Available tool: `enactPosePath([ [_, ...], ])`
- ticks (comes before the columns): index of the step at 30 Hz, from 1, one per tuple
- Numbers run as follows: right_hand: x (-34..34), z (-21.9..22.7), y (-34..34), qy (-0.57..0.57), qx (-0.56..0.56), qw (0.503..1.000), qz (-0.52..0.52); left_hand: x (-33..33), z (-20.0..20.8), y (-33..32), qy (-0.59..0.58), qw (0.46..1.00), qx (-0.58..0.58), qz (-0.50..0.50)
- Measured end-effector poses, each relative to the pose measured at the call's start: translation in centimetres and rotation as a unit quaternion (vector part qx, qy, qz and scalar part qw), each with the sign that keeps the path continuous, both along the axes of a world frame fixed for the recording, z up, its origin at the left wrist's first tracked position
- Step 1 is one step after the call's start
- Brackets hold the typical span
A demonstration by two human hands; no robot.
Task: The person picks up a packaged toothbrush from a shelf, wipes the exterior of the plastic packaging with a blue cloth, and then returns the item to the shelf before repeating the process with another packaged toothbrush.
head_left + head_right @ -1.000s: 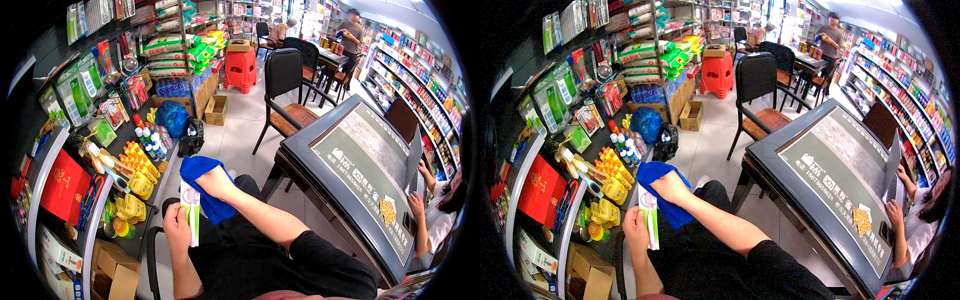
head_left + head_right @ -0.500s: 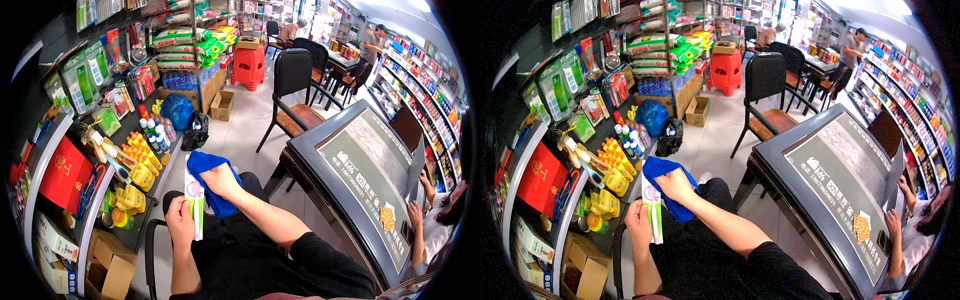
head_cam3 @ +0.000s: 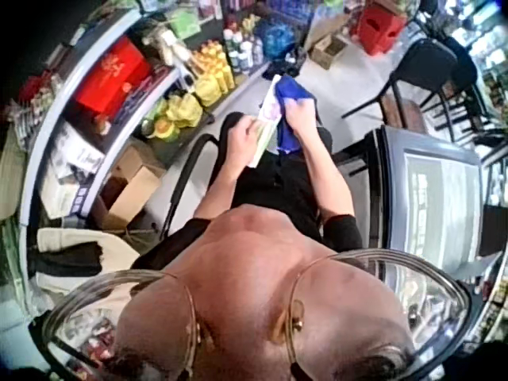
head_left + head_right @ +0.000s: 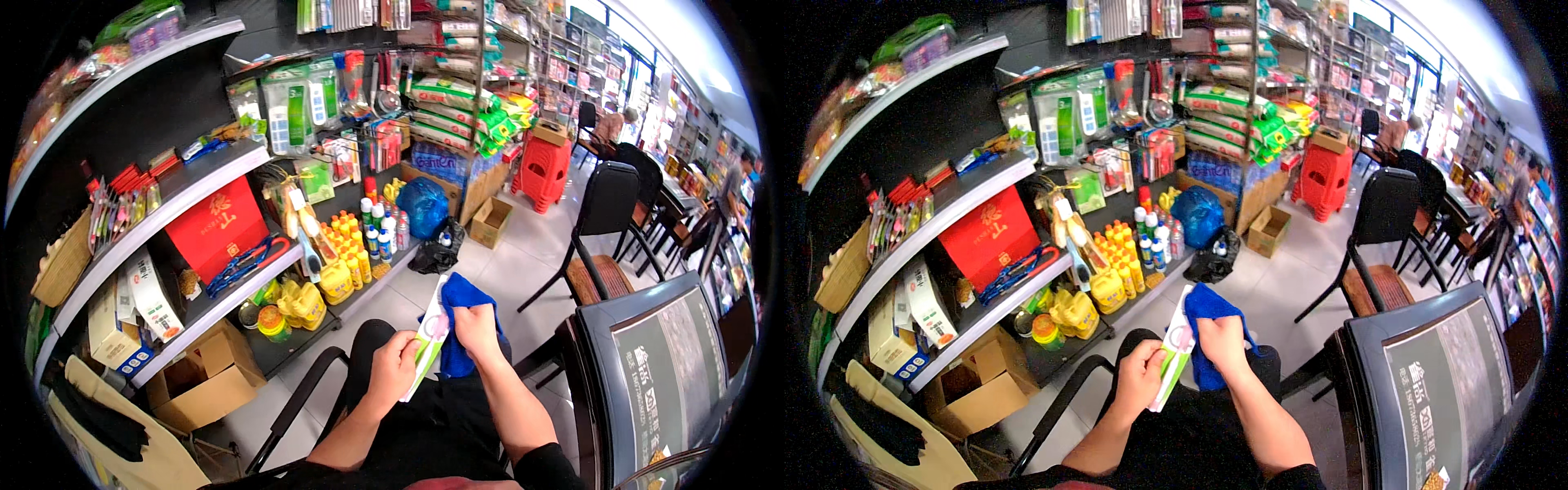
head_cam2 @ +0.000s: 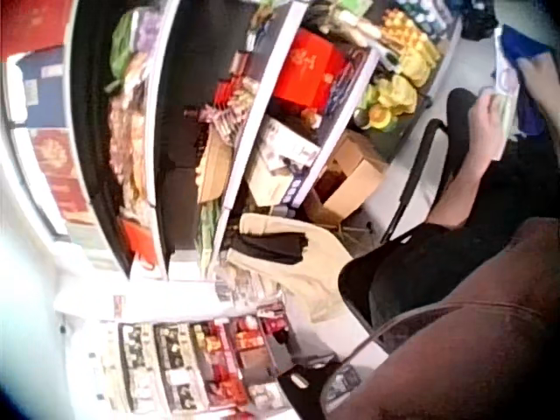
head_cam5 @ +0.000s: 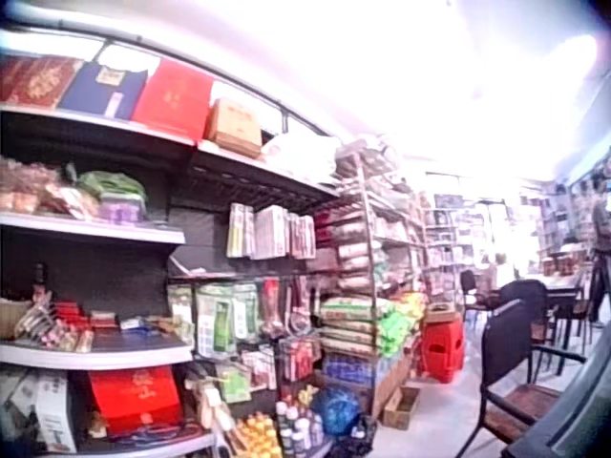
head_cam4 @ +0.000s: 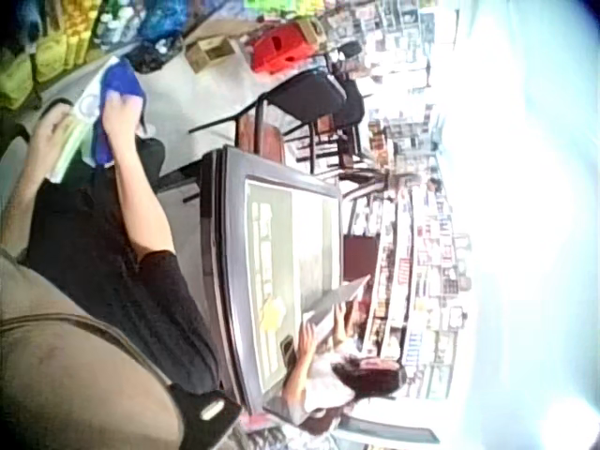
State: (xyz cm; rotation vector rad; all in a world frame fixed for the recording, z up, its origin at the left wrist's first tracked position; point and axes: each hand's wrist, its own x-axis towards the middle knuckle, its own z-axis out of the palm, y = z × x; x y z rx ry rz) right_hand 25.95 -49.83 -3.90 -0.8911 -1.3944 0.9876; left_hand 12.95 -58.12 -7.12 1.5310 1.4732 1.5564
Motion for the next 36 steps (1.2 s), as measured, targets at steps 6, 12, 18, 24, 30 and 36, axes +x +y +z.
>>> enactPosePath([
  [6,-0.3,2.2,-2.1,0.08,-0.11,0.989,0.057,-0.5,0.3,-0.8,0.006,1.0,0.017,0.013],
  [12,0.1,2.8,-2.2,0.226,-0.165,0.944,0.177,-0.6,-0.2,-0.5,-0.053,0.999,-0.007,-0.004],
  [18,0.0,1.7,-1.3,0.07,-0.044,0.993,0.089,-0.5,-0.3,-0.1,0.005,0.999,0.052,0.01],
  [24,-0.8,-1.1,0.8,0.207,-0.165,0.964,-0.008,-0.1,-3.1,2.4,-0.04,0.999,0.032,0.001],
  [30,-0.7,-5.7,3.7,0.14,-0.072,0.982,0.101,0.6,-5.7,6.0,-0.12,0.991,0.035,-0.044],
  [36,-0.2,-5.2,4.9,0.074,-0.004,0.993,0.09,0.9,-6.2,6.2,-0.122,0.991,0.006,-0.06],
])
